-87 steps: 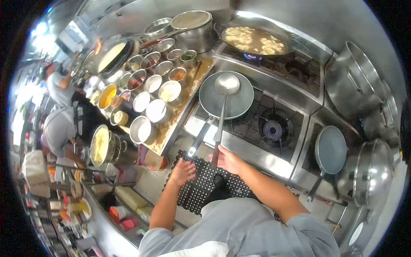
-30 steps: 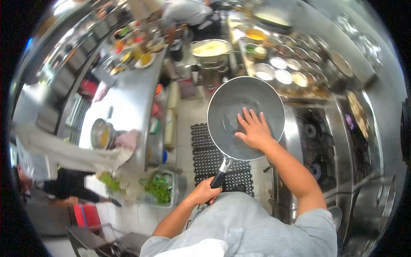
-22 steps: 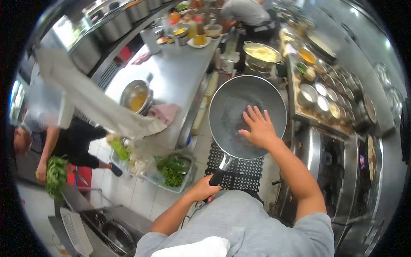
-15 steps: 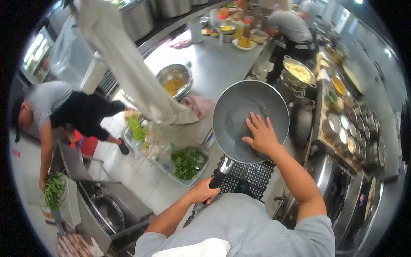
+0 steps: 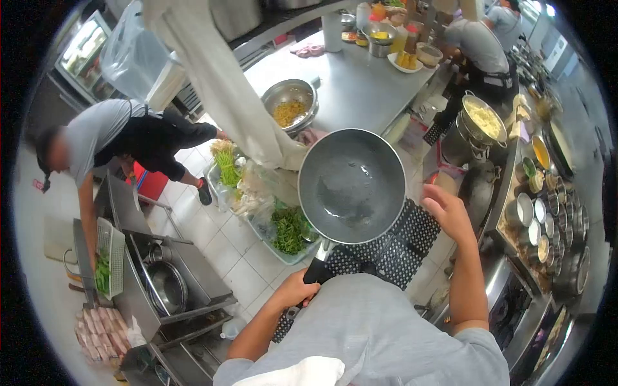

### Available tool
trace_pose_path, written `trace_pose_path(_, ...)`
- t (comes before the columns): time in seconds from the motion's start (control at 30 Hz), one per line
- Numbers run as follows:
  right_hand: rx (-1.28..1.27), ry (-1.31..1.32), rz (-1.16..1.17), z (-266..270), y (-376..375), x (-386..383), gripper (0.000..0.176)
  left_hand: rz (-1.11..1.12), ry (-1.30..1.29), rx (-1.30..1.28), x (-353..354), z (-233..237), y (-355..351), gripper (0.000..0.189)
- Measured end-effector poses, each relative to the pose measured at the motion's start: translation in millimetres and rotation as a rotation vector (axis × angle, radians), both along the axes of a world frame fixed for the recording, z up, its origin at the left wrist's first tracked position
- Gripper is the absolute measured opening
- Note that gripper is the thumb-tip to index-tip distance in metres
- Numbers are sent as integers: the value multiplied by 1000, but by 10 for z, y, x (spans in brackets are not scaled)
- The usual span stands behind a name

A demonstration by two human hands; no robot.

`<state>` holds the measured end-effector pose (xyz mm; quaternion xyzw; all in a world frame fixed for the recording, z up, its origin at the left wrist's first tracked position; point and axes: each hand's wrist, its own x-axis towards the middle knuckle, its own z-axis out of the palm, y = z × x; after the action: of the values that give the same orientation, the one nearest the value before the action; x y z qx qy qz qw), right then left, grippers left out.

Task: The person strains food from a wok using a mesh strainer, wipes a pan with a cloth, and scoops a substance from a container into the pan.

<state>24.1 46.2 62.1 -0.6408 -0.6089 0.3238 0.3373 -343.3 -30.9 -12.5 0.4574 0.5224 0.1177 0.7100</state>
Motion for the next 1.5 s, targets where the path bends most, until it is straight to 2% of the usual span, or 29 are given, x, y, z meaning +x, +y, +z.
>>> trace_pose_path(0.13, -70, -218, -76, -629, -363, 452, 33, 36, 78, 28, 167, -69, 40, 15)
trace_pose_path(0.2, -179, -230, -31, -1129, -610, 618, 30, 17, 114, 57, 273, -68, 66, 17)
trace_pose_path(0.23, -254, -292, 14, -1425, -751, 694, 30, 6, 240, 139, 351, -9, 106, 17)
trace_pose_path(0.27, -369, -302, 34, -1574, -893, 693, 31, -7, 363, 225, 420, 22, 131, 18)
trace_pose_path(0.33, -497, -313, 80, -1898, -1176, 687, 36, -54, 393, 297, 448, -76, 189, 19)
trace_pose_path(0.4, -517, -307, 91, -2230, -1459, 645, 38, -186, 646, 757, 433, -224, 235, 20)
trace_pose_path(0.47, -620, -244, 116, -2459, -1671, 589, 41, -243, 683, 760, 470, -185, 329, 22)
trace_pose_path(0.53, -650, -243, 131, -2581, -1778, 542, 42, -269, 748, 951, 501, -154, 414, 24)
trace_pose_path(0.67, -701, -301, 179, -2851, -1857, 492, 42, -363, 833, 1115, 529, -86, 584, 29)
trace_pose_path(0.77, -654, -213, 60, -2716, -1816, 456, 44, -343, 812, 1230, 520, -32, 669, 27)
trace_pose_path(0.8, -577, -242, 42, -2880, -1815, 445, 44, -334, 781, 1303, 549, 2, 733, 26)
trace_pose_path(0.83, -509, -271, -10, -3041, -1895, 484, 45, -322, 706, 1292, 569, 36, 759, 24)
trace_pose_path(0.9, -726, -278, -67, -2729, -1869, 438, 44, -393, 575, 1168, 669, 58, 855, 23)
trace_pose_path(0.93, -648, -196, -89, -2593, -1961, 418, 43, -442, 561, 1087, 775, 93, 874, 18)
trace_pose_path(0.97, -595, -218, -108, -2659, -2052, 403, 42, -497, 541, 1003, 822, -13, 900, 17)
trace_pose_path(1.0, -683, -150, -159, -2031, -2095, 324, 42, -558, 434, 884, 845, -161, 905, 16)
trace_pose_path(1.03, -690, -124, -187, -2238, -2205, 298, 42, -591, 353, 758, 940, -272, 912, 15)
trace_pose_path(1.07, -664, -69, -272, -2240, -2338, 215, 41, -641, 319, 774, 1119, -256, 852, 15)
trace_pose_path(1.1, -669, -72, -282, -2429, -2463, 210, 41, -679, 252, 541, 1324, -175, 739, 15)
trace_pose_path(1.13, -733, -62, -300, -2322, -2580, 169, 40, -698, 198, 307, 1509, -133, 622, 15)
trace_pose_path(1.2, -731, 1, -348, -2725, -2866, 60, 39, -813, 119, 140, 1905, -174, 452, 13)
trace_pose_path(1.27, -735, 4, -343, -2812, -3080, 45, 37, -894, 145, 100, 2361, -187, 303, 14)
trace_pose_path(1.33, -695, 88, -500, -3017, -3234, 128, 35, -1133, 182, 127, 2952, -168, 110, 14)
trace_pose_path(1.5, -725, 278, -651, -3036, -3436, 651, 38, -1392, 27, -34, 4549, -457, -482, 16)
